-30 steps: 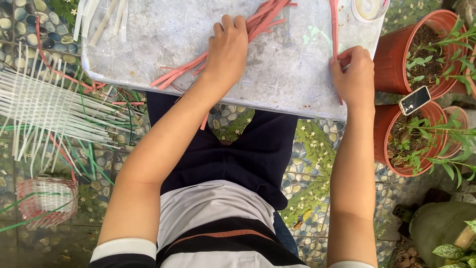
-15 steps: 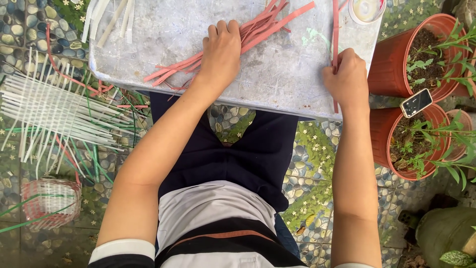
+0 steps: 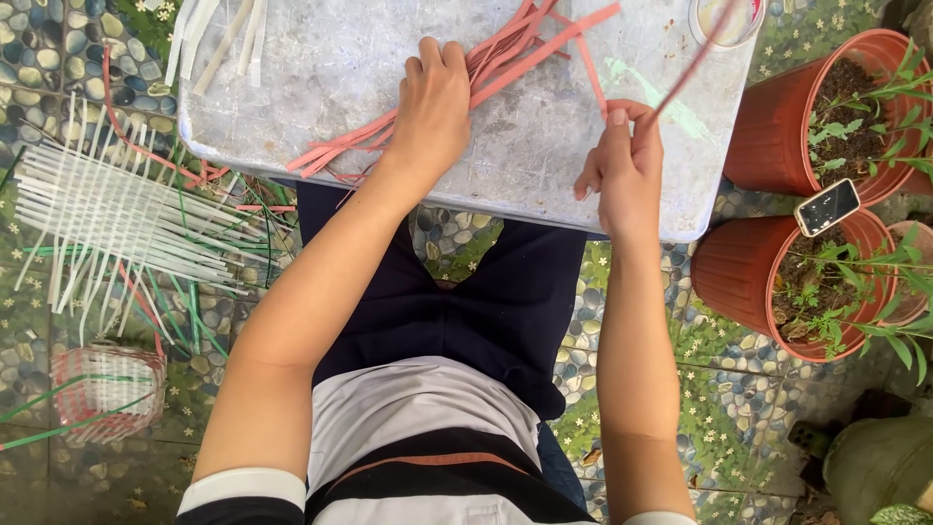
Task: Sorting and aligning thin plastic strips on a work surface in preparation for a task like weaving.
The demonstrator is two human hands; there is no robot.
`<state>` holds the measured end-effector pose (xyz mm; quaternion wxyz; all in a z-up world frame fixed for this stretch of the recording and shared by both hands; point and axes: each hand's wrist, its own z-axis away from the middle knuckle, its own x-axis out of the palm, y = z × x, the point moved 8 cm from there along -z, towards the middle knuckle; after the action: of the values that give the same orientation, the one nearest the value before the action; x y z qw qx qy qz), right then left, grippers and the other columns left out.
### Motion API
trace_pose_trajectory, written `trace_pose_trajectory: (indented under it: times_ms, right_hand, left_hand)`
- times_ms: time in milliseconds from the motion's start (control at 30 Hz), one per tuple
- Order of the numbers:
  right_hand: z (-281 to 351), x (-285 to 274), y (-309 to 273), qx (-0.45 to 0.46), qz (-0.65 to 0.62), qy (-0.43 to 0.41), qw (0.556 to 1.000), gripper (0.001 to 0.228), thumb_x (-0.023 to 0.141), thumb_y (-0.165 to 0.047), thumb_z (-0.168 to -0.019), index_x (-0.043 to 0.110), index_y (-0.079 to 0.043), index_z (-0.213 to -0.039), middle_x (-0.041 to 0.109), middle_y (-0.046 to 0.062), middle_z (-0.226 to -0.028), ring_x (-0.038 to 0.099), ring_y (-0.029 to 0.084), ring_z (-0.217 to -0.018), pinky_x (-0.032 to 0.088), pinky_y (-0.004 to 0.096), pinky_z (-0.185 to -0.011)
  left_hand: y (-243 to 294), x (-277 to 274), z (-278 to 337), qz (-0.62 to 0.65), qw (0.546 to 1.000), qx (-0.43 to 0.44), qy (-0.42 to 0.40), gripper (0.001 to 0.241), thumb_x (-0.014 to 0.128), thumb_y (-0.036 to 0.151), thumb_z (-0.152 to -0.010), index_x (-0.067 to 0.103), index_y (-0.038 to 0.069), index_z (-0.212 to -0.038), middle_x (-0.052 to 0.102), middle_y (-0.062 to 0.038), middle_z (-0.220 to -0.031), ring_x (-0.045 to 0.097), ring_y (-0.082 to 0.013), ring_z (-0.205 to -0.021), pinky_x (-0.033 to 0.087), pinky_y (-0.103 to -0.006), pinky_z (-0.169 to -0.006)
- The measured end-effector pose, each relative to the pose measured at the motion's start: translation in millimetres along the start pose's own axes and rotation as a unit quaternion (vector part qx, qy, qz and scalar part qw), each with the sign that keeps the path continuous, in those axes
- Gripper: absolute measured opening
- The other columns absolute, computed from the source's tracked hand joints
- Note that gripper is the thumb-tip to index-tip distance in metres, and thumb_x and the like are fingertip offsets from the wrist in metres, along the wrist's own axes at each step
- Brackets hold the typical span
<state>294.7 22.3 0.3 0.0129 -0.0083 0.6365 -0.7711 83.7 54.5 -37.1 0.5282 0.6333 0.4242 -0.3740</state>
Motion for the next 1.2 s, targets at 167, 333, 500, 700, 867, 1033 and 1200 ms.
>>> trace_pose_trajectory:
  times_ms: [167,333,500,700,867,1033,1200]
  right_hand:
    - [15,6,6,-0.006,-0.1,0.027,0.995,0.022,0.044,-0.03,-0.102,0.054,-0.011,-0.098,0.024,-0.003,-0.048,0.031,0.01,-0.04,0.037,0.025,-0.04]
    - [38,18,28,0.06,-0.207,0.024,0.976,0.03,0.048,-0.041,-0.098,0.047,-0.013,-0.086,0.033,-0.002,-0.058,0.032,0.01,-0.041,0.031,0.025,-0.035]
    - [48,20,34,0.02,-0.217,0.013,0.976,0.038,0.048,-0.043,-0.098,0.038,-0.017,-0.072,0.028,-0.004,-0.058,0.03,0.008,-0.042,0.029,0.025,-0.037]
    - [54,34,29,-0.035,-0.24,-0.015,0.97,0.034,0.053,-0.04,-0.097,0.04,-0.016,-0.077,0.03,-0.004,-0.062,0.025,0.005,-0.041,0.021,0.02,-0.035]
    - [59,42,59,-0.082,-0.23,0.061,0.968,0.067,0.057,-0.072,-0.081,0.044,-0.01,-0.101,0.034,-0.001,-0.063,0.034,0.006,-0.031,0.036,0.02,-0.028]
    - [65,56,50,-0.091,-0.188,0.1,0.973,0.057,0.056,-0.061,-0.086,0.046,-0.009,-0.107,0.041,0.001,-0.075,0.039,0.008,-0.048,0.04,0.023,-0.044]
    - [68,64,30,-0.113,-0.161,0.124,0.973,0.048,0.056,-0.05,-0.091,0.047,-0.008,-0.112,0.047,0.003,-0.085,0.044,0.009,-0.062,0.043,0.026,-0.058]
  left_hand:
    - [-2,-3,0,0.037,0.999,0.004,-0.018,0.041,0.064,-0.018,-0.067,0.044,0.004,-0.095,0.042,-0.016,-0.096,0.045,-0.0272,-0.077,0.044,-0.0332,-0.056]
    - [2,-3,4,-0.018,0.999,0.027,-0.011,0.038,0.064,-0.014,-0.068,0.047,0.002,-0.098,0.049,-0.014,-0.091,0.047,-0.026,-0.08,0.045,-0.0336,-0.061]
    - [6,-16,4,0.026,0.998,-0.012,-0.056,0.042,0.075,0.002,-0.075,0.046,0.001,-0.106,0.053,-0.016,-0.099,0.049,-0.0317,-0.09,0.049,-0.0402,-0.068]
    - [67,-68,27,0.335,0.916,-0.069,-0.207,0.031,0.055,0.0,-0.09,0.044,-0.003,-0.119,0.052,-0.012,-0.103,0.055,-0.0129,-0.067,0.056,-0.0175,-0.056]
    - [102,-60,47,0.499,0.853,-0.054,-0.144,0.031,0.055,0.031,-0.09,0.045,0.004,-0.102,0.062,-0.027,-0.082,0.065,-0.0522,-0.082,0.051,-0.0541,-0.066]
    - [94,-73,49,0.605,0.794,0.015,0.063,0.054,0.076,0.038,-0.08,0.051,-0.002,-0.105,0.066,-0.012,-0.071,0.069,-0.026,-0.066,0.053,-0.0328,-0.059]
    - [110,-57,76,0.606,0.795,-0.014,0.004,0.064,0.029,0.049,-0.105,0.04,-0.003,-0.141,0.039,-0.024,-0.147,0.032,-0.0409,-0.138,0.021,-0.0487,-0.118]
